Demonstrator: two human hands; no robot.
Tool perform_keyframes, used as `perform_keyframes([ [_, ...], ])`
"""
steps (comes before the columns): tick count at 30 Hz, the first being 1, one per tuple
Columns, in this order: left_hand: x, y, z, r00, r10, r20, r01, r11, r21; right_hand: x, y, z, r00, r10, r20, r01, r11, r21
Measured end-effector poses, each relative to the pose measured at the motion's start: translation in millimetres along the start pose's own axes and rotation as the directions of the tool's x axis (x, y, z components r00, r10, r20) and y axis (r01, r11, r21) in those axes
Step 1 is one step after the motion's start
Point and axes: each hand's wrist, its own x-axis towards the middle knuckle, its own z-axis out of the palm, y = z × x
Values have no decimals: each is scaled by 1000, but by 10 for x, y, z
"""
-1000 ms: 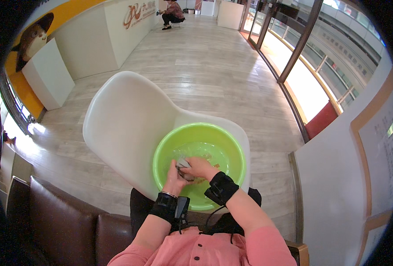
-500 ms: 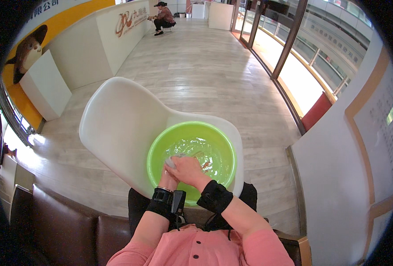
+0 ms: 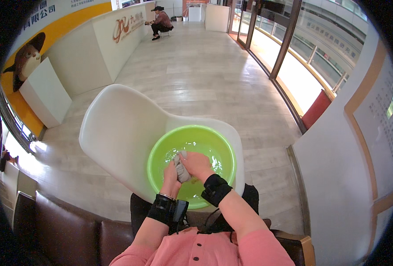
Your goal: The person washes a towel by hand in a green basin of water, repeatedly dunking, scrubbing, and wringing the fabric.
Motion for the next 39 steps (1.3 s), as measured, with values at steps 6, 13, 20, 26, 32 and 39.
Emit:
perform_keyframes([
  [6,-323,281,-26,997,-49,51,24,914,405,26,387,51,994,96,55,-89,989,-115],
  [13,-280,148,-220,922,255,290,-306,22,952,-58,213,-125,992,119,30,-118,992,-41],
  [20,-430,322,239,680,360,639,-726,206,657,-84,26,-358,997,47,57,-59,970,235],
  [26,-353,343,185,784,313,537,-554,743,376,-90,174,-536,985,131,112,-173,737,653],
  [32,-267,373,291,880,131,457,-184,980,72,1,566,-20,965,117,236,-256,623,739],
  [39,-38,169,265,959,67,274,-47,996,-80,-166,244,4,903,-62,424,-396,257,881],
])
